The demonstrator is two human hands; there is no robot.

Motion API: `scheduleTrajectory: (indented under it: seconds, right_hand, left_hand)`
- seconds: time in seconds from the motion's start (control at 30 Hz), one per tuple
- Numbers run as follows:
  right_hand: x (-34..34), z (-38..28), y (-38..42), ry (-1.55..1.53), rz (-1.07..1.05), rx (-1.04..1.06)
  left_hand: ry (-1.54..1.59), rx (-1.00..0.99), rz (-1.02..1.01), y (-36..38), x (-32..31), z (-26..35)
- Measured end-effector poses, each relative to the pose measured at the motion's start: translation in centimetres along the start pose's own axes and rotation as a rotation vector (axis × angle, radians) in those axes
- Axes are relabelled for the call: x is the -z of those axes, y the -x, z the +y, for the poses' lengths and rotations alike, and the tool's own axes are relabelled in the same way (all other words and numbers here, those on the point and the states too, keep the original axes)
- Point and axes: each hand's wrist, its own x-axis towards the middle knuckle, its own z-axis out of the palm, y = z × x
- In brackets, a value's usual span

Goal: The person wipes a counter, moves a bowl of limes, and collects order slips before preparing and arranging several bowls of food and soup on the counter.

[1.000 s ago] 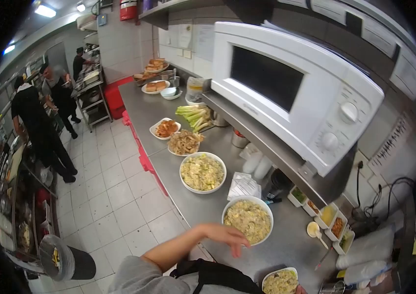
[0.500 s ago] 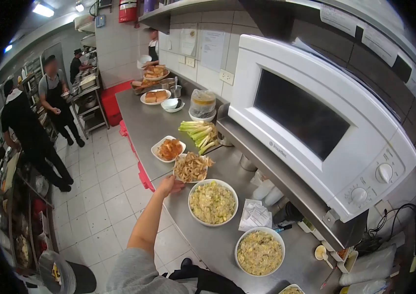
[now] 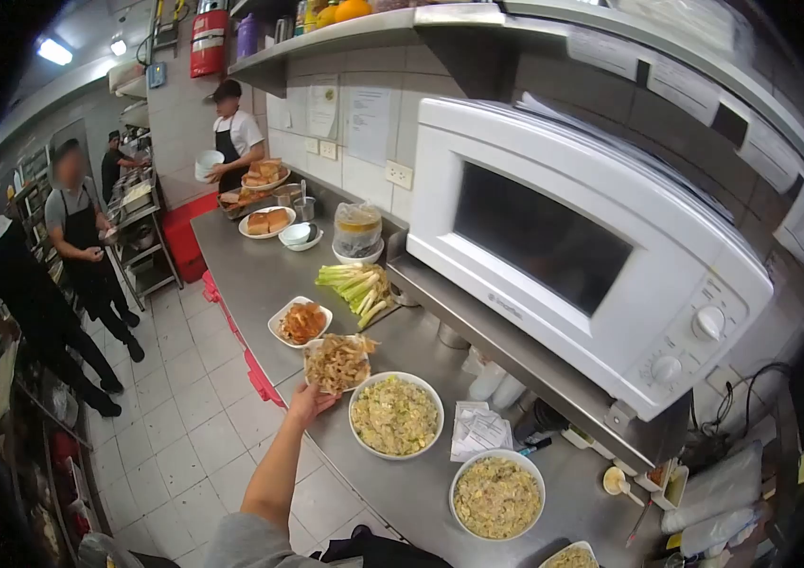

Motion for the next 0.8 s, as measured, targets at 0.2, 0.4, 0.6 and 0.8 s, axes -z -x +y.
scheduleTrajectory:
  seconds: [0.2,0.4,0.6,0.8]
  right_hand:
    - [-2.8,6.5,-1.0,-0.223,-0.062,0.079]
    - [1.8,1.5,5.6,-1.060,-0.319,-0.356]
    - [0.5,1.6,7.9,-1.408,-0.450,-0.444]
    - [-0.6,2.9,10.4,-1.456,-0.345,-0.472]
  left_hand:
    - [-0.010,-0.172,0.093,5.7,3.8,-0.3]
    - [-0.101,-0.220,0.090,14.9,5.2,2.6]
    - [-0.031,-0.096,0.101,22.7,0.6,2.6]
    - [-0.128,0.007,-0.072,26.0,-5.4,-0.8]
